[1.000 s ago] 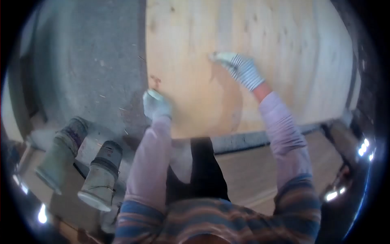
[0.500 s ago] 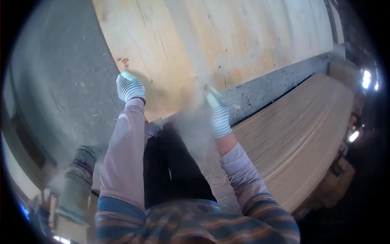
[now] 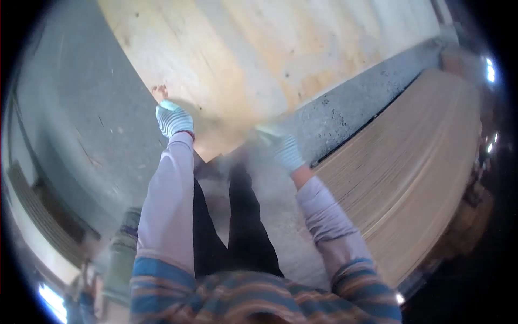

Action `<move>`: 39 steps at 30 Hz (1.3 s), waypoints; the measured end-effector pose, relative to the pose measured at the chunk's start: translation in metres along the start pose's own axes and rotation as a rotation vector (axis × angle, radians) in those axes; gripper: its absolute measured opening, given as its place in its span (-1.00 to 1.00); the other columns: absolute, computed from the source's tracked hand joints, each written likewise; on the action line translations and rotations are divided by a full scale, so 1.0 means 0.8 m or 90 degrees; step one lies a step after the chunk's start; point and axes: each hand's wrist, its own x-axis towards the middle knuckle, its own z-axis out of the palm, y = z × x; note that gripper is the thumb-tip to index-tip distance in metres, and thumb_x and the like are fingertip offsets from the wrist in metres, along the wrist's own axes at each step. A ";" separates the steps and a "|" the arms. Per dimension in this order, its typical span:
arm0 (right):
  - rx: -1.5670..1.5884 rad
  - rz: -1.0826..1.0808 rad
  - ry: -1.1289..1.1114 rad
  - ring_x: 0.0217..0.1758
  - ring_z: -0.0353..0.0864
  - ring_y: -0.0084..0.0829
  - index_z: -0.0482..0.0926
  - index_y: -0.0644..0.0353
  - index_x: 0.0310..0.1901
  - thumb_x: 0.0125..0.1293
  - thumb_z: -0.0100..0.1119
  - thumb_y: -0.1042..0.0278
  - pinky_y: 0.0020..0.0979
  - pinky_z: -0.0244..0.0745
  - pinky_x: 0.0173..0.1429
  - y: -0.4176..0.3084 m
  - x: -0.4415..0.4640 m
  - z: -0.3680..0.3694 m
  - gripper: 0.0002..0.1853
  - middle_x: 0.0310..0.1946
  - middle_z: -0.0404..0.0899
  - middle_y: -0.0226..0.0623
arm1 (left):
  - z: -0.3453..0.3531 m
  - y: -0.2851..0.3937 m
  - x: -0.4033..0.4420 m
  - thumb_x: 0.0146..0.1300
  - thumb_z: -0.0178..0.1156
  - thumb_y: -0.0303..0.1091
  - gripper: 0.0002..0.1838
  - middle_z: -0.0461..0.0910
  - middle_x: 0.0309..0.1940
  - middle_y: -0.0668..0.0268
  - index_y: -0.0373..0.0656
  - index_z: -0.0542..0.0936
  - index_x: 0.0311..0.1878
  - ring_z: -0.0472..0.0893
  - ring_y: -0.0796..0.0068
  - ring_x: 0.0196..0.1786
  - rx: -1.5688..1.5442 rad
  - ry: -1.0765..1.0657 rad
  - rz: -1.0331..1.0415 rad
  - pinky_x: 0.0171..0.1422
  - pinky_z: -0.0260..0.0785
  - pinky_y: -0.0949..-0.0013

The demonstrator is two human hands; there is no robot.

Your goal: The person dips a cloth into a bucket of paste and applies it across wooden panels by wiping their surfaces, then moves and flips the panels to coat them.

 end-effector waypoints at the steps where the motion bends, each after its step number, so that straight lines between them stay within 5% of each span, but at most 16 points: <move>1: 0.024 0.095 -0.012 0.10 0.60 -0.20 0.58 0.07 0.14 0.31 0.10 0.44 -0.23 0.52 0.14 0.004 -0.067 0.016 -0.64 0.09 0.61 -0.20 | -0.013 -0.006 0.008 0.47 -0.24 -0.09 -0.53 0.55 0.02 -0.07 -0.33 0.46 0.04 0.53 -0.04 0.09 -0.039 -0.049 0.035 0.15 0.39 0.09; 3: 0.069 0.288 -0.026 0.17 0.57 -0.23 0.57 0.16 0.14 0.43 0.04 0.25 -0.24 0.46 0.22 0.015 -0.199 0.048 -0.66 0.13 0.59 -0.20 | -0.055 -0.015 0.016 0.50 -0.20 -0.14 -0.56 0.49 0.13 -0.04 -0.31 0.39 0.18 0.49 0.07 0.17 -0.151 -0.210 0.122 0.23 0.36 0.17; 5: 0.384 0.555 0.218 -0.32 0.46 -0.53 0.67 0.18 -0.29 0.44 0.05 0.20 -0.39 0.42 -0.18 -0.055 -0.296 0.010 -0.72 -0.44 0.53 -0.45 | -0.130 -0.016 -0.006 0.53 -0.17 -0.18 -0.54 0.44 0.23 -0.01 -0.30 0.32 0.31 0.45 0.19 0.25 -0.313 -0.509 0.143 0.32 0.33 0.24; 7: 0.962 0.586 0.336 -0.02 0.55 -0.49 0.56 0.24 0.15 0.45 0.07 0.30 -0.39 0.50 0.10 -0.139 -0.366 -0.070 -0.68 -0.03 0.61 -0.33 | -0.161 0.025 -0.056 0.53 -0.14 -0.21 -0.53 0.42 0.27 0.00 -0.30 0.30 0.36 0.44 0.22 0.28 -0.284 -0.709 0.221 0.35 0.32 0.26; 8: 1.137 0.410 0.450 -0.05 0.55 -0.52 0.56 0.25 0.13 0.45 0.09 0.31 -0.43 0.52 0.05 -0.155 -0.401 -0.080 -0.68 -0.06 0.62 -0.33 | -0.150 0.058 -0.104 0.52 -0.13 -0.21 -0.54 0.43 0.26 -0.01 -0.30 0.32 0.33 0.44 0.20 0.27 -0.215 -0.738 0.303 0.34 0.32 0.24; 9: 1.118 0.415 0.571 -0.05 0.56 -0.49 0.55 0.28 0.13 0.45 0.09 0.32 -0.42 0.54 0.00 -0.208 -0.421 -0.140 -0.69 -0.06 0.62 -0.33 | -0.141 0.074 -0.175 0.51 -0.12 -0.21 -0.55 0.44 0.24 -0.02 -0.30 0.34 0.31 0.44 0.18 0.26 -0.141 -0.747 0.390 0.33 0.33 0.23; 11: 1.254 0.294 0.732 0.00 0.59 -0.43 0.51 0.30 0.17 0.45 0.08 0.32 -0.33 0.56 0.02 -0.167 -0.492 -0.111 -0.65 0.04 0.59 -0.28 | -0.112 0.093 -0.307 0.48 -0.11 -0.22 -0.57 0.45 0.21 -0.04 -0.31 0.37 0.26 0.45 0.13 0.23 -0.009 -0.782 0.549 0.31 0.33 0.19; 14: 1.192 0.118 0.876 -0.07 0.57 -0.50 0.55 0.18 0.14 0.43 0.11 0.34 -0.40 0.54 -0.01 -0.250 -0.551 -0.221 -0.71 -0.09 0.62 -0.44 | -0.096 0.118 -0.443 0.45 -0.08 -0.22 -0.59 0.47 0.17 -0.06 -0.32 0.42 0.19 0.46 0.06 0.20 0.140 -0.856 0.741 0.28 0.34 0.14; 17: 1.011 0.116 1.127 0.06 0.59 -0.39 0.51 0.29 0.18 0.44 0.11 0.28 -0.28 0.55 0.09 -0.271 -0.604 -0.276 -0.63 0.06 0.59 -0.27 | -0.086 0.178 -0.502 0.41 -0.06 -0.23 -0.62 0.49 0.13 -0.09 -0.33 0.47 0.12 0.48 -0.01 0.17 0.210 -0.872 0.869 0.25 0.36 0.09; 21: 0.853 0.032 1.284 -0.04 0.59 -0.47 0.51 0.30 0.18 0.42 0.15 0.25 -0.39 0.53 0.05 -0.255 -0.664 -0.342 -0.60 -0.01 0.61 -0.31 | -0.011 0.303 -0.545 0.36 -0.03 -0.24 -0.64 0.52 0.07 -0.13 -0.34 0.53 0.02 0.49 -0.10 0.12 0.096 -0.842 1.116 0.21 0.37 0.02; 24: 0.509 0.397 1.352 -0.18 0.53 -0.58 0.53 0.30 0.15 0.41 0.16 0.24 -0.50 0.48 -0.07 -0.253 -0.691 -0.401 -0.61 -0.15 0.61 -0.39 | -0.067 0.499 -0.723 0.38 0.03 -0.24 -0.63 0.56 0.02 -0.08 -0.36 0.52 0.07 0.52 0.00 0.13 0.138 -0.834 1.280 0.25 0.35 0.10; 25: 0.464 0.387 1.413 -0.20 0.51 -0.60 0.53 0.31 0.14 0.41 0.15 0.24 -0.51 0.46 -0.10 -0.251 -0.698 -0.421 -0.62 -0.17 0.60 -0.40 | -0.080 0.543 -0.769 0.39 0.09 -0.28 -0.60 0.56 0.06 -0.01 -0.38 0.48 0.17 0.53 0.12 0.14 0.175 -0.793 1.333 0.29 0.34 0.18; 27: 0.383 0.366 1.531 -0.25 0.48 -0.65 0.54 0.31 0.12 0.41 0.15 0.24 -0.54 0.42 -0.17 -0.244 -0.702 -0.453 -0.63 -0.23 0.59 -0.43 | 0.010 0.585 -0.813 0.38 0.07 -0.33 -0.61 0.55 0.08 -0.02 -0.34 0.48 0.18 0.53 0.06 0.14 -0.216 -0.816 1.376 0.32 0.32 0.13; 29: 0.276 0.425 1.559 -0.25 0.48 -0.63 0.55 0.35 0.10 0.41 0.14 0.26 -0.53 0.43 -0.18 -0.239 -0.713 -0.488 -0.64 -0.22 0.59 -0.41 | 0.014 0.628 -0.890 0.36 0.06 -0.38 -0.61 0.53 0.11 -0.02 -0.32 0.46 0.21 0.51 0.00 0.16 -0.216 -0.907 1.314 0.34 0.30 0.10; 32: 0.243 0.406 1.653 -0.18 0.55 -0.56 0.53 0.37 0.10 0.40 0.14 0.29 -0.49 0.49 -0.12 -0.228 -0.728 -0.566 -0.64 -0.17 0.62 -0.33 | 0.046 0.686 -0.977 0.32 0.09 -0.37 -0.57 0.47 0.13 -0.10 -0.33 0.43 0.22 0.44 -0.08 0.22 -0.249 -0.985 1.466 0.34 0.27 0.01; 39: 0.315 0.372 1.611 0.00 0.65 -0.33 0.51 0.37 0.11 0.40 0.09 0.38 -0.28 0.59 0.02 -0.090 -0.877 -0.756 -0.68 -0.05 0.63 -0.16 | 0.058 0.839 -1.214 0.25 0.10 -0.38 -0.61 0.54 0.01 -0.08 -0.33 0.50 0.12 0.46 -0.13 0.18 -0.446 -0.889 1.606 0.35 0.24 -0.04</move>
